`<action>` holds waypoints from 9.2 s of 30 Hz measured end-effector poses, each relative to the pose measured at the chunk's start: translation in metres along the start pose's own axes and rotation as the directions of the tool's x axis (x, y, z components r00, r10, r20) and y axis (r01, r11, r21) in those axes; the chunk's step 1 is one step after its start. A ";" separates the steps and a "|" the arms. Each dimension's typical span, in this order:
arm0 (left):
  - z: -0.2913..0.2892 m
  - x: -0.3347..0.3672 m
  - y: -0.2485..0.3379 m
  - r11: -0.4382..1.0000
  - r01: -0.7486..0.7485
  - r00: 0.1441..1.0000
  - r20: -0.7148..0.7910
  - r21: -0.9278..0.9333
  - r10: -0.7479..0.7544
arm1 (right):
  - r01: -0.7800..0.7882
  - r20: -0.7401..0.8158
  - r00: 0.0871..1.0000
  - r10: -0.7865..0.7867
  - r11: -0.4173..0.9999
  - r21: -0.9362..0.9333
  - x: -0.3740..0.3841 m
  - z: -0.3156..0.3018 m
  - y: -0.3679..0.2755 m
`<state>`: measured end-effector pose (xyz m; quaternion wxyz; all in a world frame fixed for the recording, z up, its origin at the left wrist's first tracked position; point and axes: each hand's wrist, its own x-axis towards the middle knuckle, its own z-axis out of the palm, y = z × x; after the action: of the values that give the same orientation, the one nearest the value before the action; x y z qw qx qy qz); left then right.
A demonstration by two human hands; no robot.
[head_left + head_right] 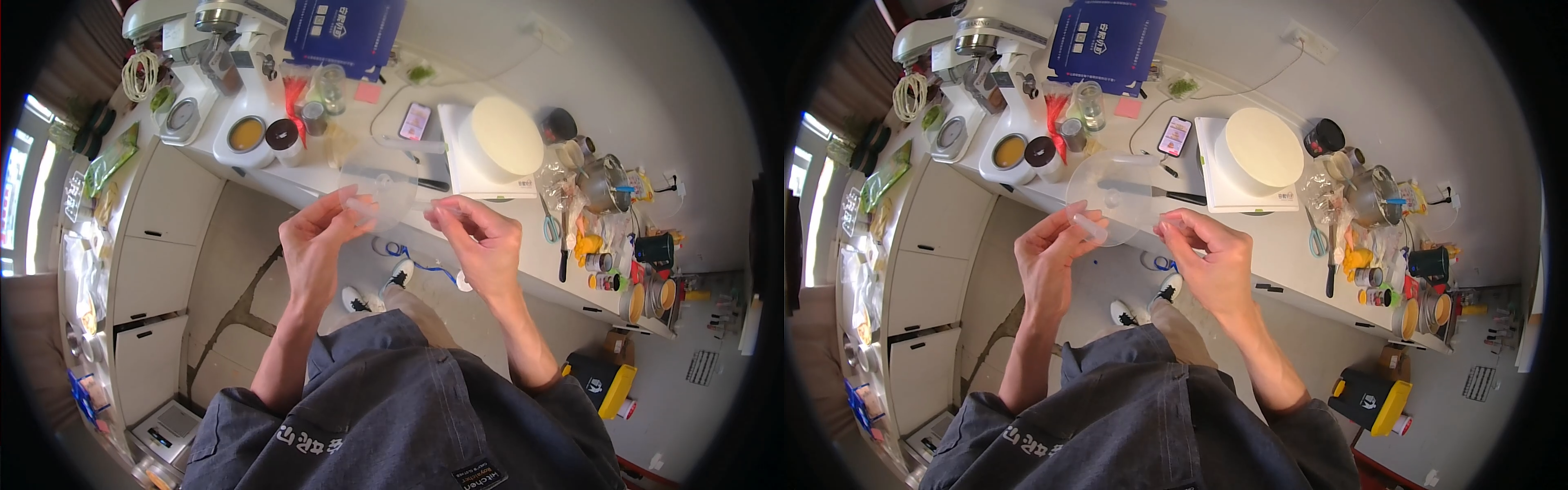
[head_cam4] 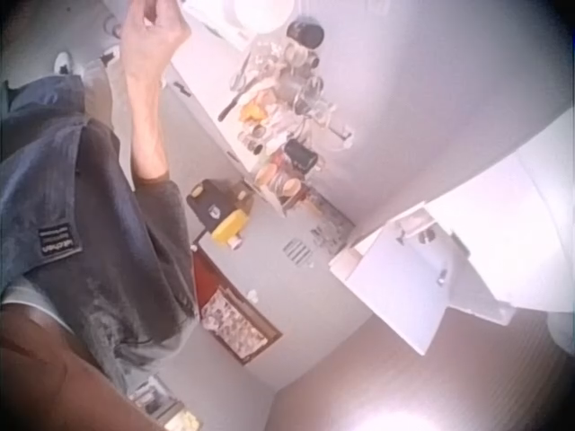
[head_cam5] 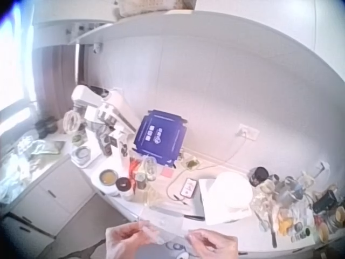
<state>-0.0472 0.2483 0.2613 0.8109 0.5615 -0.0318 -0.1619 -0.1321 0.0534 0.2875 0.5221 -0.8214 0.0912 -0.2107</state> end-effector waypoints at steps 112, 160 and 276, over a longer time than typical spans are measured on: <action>0.377 -0.011 -0.289 0.815 0.434 0.827 0.190 0.383 -0.529 | -0.539 -0.128 0.796 0.591 0.790 0.294 -0.090 -0.362 0.330; 0.288 0.192 -0.124 0.894 0.199 0.977 -0.015 0.401 -0.211 | -0.453 0.171 0.882 0.439 0.890 0.047 0.215 -0.241 0.215; 0.311 0.233 -0.174 0.131 -0.850 0.459 0.839 0.511 -0.292 | -0.624 -0.400 0.742 0.538 0.772 -0.118 -0.051 -0.357 0.391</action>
<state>0.0614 -0.1567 0.1848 0.1578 0.7491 -0.6266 -0.1459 -0.3081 -0.3911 0.0546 0.4321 -0.7588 0.4593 -0.1629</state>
